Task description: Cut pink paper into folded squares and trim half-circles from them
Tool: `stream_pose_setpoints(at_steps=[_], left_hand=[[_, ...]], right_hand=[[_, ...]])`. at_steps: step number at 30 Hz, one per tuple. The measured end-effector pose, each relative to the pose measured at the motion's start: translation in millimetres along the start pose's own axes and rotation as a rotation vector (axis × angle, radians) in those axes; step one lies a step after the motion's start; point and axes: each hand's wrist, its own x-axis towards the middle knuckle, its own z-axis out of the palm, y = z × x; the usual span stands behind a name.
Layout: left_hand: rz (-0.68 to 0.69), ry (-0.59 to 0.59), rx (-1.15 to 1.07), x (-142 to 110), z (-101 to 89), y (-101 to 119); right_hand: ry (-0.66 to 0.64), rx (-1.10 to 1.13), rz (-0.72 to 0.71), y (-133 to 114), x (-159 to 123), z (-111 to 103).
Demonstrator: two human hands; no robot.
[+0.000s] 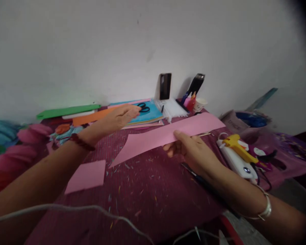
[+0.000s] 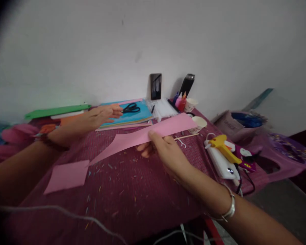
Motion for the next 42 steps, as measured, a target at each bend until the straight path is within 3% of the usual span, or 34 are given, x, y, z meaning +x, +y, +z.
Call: stream_pose_setpoints(at_steps=[2,4,6,8,10,13,15,16,18,20,23,26,29,30,33,35,37,39,42], left_hand=[[0.108,-0.070,0.031,-38.7,0.9,40.5],[0.224,-0.165,0.223,-80.6,16.4,74.6],[0.224,-0.077,0.489,-121.3,42.1,96.0],[0.260,-0.003,0.679,-157.6,69.5,104.5],[0.279,-0.004,0.760,-188.8,92.8,104.9],[0.244,-0.034,0.782,-227.6,117.6,101.1],[0.220,-0.096,0.783,-248.2,128.5,99.8],[0.208,-0.126,0.776,-256.7,132.4,100.0],[0.187,-0.192,0.734,-269.3,136.4,102.3],[0.153,-0.264,0.658,-275.4,135.9,106.4],[0.096,-0.396,0.493,-272.0,130.0,113.5],[-0.013,-0.476,0.312,-259.1,119.2,115.1],[-0.162,-0.378,0.086,-253.1,94.3,103.0],[-0.215,-0.303,-0.003,-255.5,82.3,95.9],[-0.345,-0.377,-0.366,-275.0,46.3,72.9],[-0.428,-0.260,-0.558,-291.0,34.6,61.9],[-0.484,-0.142,-0.726,-302.0,38.9,56.3],[-0.553,-0.031,-0.864,-306.0,55.6,54.0],[-0.817,0.217,-0.792,-303.1,85.7,52.8]], right_hand=[[-0.018,-0.043,-0.010,5.8,-21.1,3.6],[-0.052,-0.068,-0.002,14.2,-44.8,12.7],[-0.083,-0.067,0.023,25.4,-71.1,22.8],[-0.124,-0.033,0.077,39.3,-98.4,28.3],[-0.255,0.034,0.157,54.5,-124.4,24.9],[-0.456,0.043,0.218,77.0,-157.6,1.8],[-0.457,-0.091,0.222,91.6,-173.8,-21.4],[-0.390,-0.186,0.200,98.7,-179.9,-33.6],[-0.143,-0.371,0.090,111.0,-187.7,-56.3],[-0.014,-0.559,-0.076,118.5,-190.0,-73.6],[-0.106,-0.752,-0.282,117.8,-183.6,-84.5],[-0.296,-0.738,-0.356,109.9,-168.9,-78.2],[-0.327,-0.582,-0.304,105.8,-153.0,-64.2],[-0.300,-0.523,-0.260,106.0,-148.6,-59.8],[-0.186,-0.391,-0.160,109.5,-138.7,-50.6],[-0.104,-0.363,-0.165,112.8,-134.3,-47.0],[-0.026,-0.373,-0.184,115.8,-131.0,-43.6],[0.034,-0.405,-0.189,118.1,-128.5,-39.3],[0.086,-0.468,-0.171,120.4,-126.4,-32.1]])
